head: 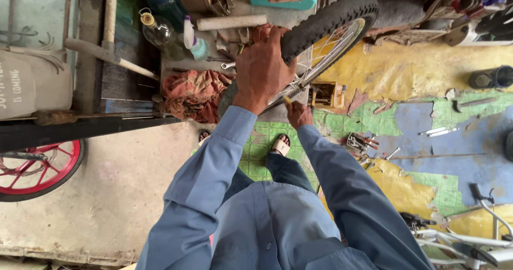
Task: The person uses a yellow-handled spoke wrench to tighten the spokes on a bicycle wheel. They rotate the wheel and methodically adjust multiple spokes around the rim. The wheel remains mounted on a stand during the process.
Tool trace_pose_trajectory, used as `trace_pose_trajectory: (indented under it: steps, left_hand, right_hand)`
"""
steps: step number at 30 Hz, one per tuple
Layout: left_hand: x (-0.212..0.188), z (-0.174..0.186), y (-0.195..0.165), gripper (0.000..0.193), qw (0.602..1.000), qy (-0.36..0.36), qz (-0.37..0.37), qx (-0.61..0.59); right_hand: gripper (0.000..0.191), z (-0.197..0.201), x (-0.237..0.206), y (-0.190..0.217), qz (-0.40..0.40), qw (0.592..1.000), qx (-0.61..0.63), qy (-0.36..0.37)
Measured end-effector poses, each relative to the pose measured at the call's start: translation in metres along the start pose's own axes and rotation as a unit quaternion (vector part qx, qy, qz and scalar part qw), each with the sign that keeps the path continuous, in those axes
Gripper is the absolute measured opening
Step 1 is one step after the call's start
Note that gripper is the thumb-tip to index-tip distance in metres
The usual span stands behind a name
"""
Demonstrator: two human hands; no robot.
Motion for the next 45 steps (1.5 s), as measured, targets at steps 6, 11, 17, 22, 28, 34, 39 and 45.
trace_pose_trajectory:
  steps: [6, 11, 17, 22, 28, 34, 39, 45]
  left_hand:
    - [0.0, -0.001, -0.002, 0.063, 1.0, 0.014, -0.006, -0.003]
    - [-0.004, -0.007, -0.003, 0.065, 1.0, 0.03, 0.002, 0.006]
    - [-0.015, -0.008, -0.008, 0.067, 0.999, 0.032, -0.022, 0.012]
    - [-0.027, -0.005, -0.013, 0.066, 0.999, -0.01, -0.043, 0.01]
    - [-0.036, -0.008, -0.016, 0.068, 0.999, -0.026, -0.041, 0.013]
    - [-0.032, -0.011, -0.014, 0.068, 0.999, 0.006, -0.018, 0.034]
    - [-0.03, -0.01, -0.016, 0.071, 0.999, 0.002, -0.025, 0.029]
    - [-0.033, -0.008, -0.018, 0.065, 0.999, 0.036, -0.005, 0.035]
  right_hand:
    - [0.046, 0.004, 0.001, 0.001, 0.01, 0.999, -0.029, -0.01]
    - [0.04, -0.014, 0.004, -0.004, 0.002, 0.997, -0.048, 0.064]
    - [0.033, -0.013, 0.007, 0.0, 0.053, 0.998, -0.016, 0.016]
    - [0.028, -0.011, 0.01, -0.003, 0.033, 0.998, -0.035, 0.031]
    - [0.032, -0.013, 0.018, -0.01, -0.013, 0.985, -0.111, 0.131]
    - [0.036, -0.006, 0.015, 0.006, 0.039, 0.988, -0.117, 0.088]
    - [0.033, -0.001, 0.009, 0.01, 0.036, 0.997, -0.061, 0.017]
    - [0.037, -0.007, 0.004, -0.003, -0.084, 0.993, -0.054, 0.06]
Point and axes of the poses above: each hand's wrist, its own x-axis towards the middle knuckle, its own z-axis out of the back of the hand, y = z × x, the point moved 6 cm from there along x, towards the middle knuckle, and after that the axes turned 6 degrees about -y, right-handed, at the moved point
